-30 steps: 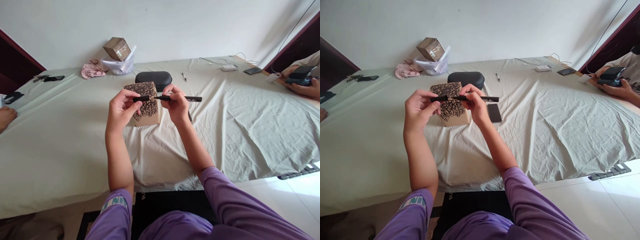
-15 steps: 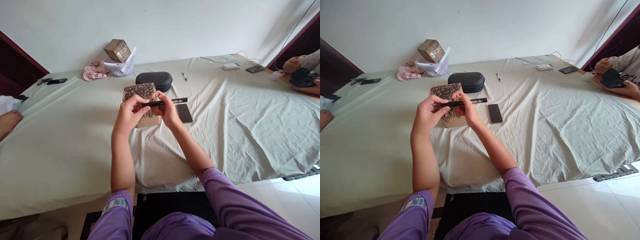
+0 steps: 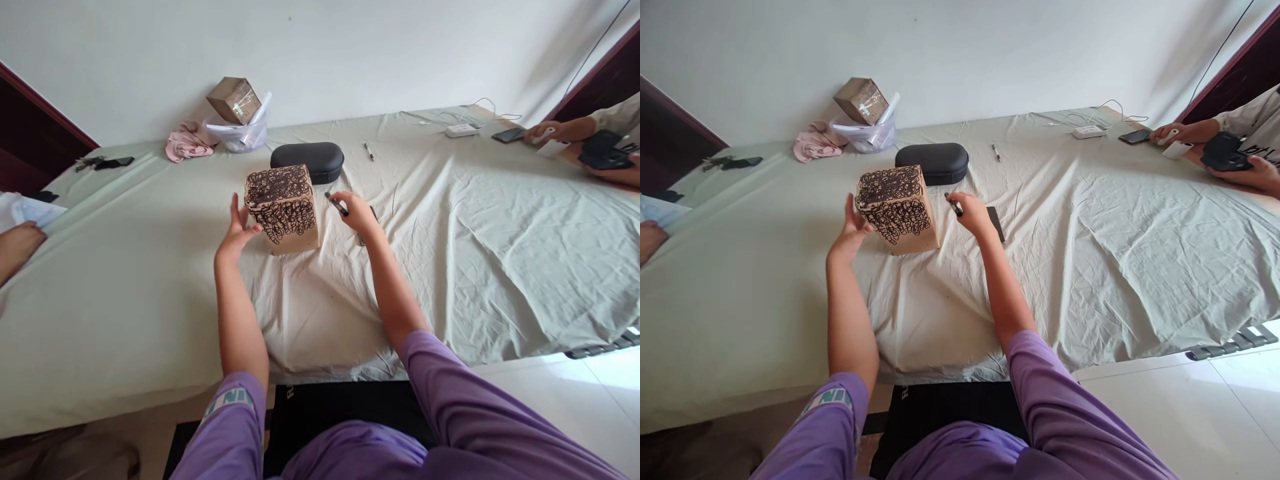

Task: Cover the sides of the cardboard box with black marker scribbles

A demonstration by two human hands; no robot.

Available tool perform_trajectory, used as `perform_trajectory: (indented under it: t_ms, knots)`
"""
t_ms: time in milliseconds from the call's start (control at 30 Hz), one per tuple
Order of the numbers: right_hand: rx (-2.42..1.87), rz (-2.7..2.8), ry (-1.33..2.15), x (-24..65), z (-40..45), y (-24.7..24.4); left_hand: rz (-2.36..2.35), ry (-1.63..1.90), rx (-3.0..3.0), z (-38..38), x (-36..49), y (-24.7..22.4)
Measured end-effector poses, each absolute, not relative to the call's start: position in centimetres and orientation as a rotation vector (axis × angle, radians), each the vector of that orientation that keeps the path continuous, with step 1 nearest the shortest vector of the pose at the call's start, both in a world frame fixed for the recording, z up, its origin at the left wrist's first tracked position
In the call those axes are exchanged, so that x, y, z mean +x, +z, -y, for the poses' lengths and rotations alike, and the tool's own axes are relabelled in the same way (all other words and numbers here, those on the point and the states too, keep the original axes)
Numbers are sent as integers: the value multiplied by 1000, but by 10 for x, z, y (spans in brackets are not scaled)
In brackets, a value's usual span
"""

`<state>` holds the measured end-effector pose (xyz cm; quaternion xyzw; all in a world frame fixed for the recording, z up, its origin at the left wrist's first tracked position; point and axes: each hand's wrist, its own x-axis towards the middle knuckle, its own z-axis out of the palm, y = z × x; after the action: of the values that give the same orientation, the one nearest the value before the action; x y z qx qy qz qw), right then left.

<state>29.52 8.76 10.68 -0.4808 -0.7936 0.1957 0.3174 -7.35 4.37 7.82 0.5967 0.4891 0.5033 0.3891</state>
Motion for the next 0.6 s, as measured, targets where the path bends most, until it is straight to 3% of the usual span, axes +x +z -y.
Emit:
perform_trajectory:
  t_ms: [167,400,600]
  knots:
    - [-1716,2287,591,285,-88,76,-1177,1337,1474,-65,-48,39]
    - [-2456,1741,474,281,-90,74,-1109,1447,1503,-78,-35,23]
    - [-2484,1487,691,292,-96,81,-1100,1469,1470,-77,-32,22]
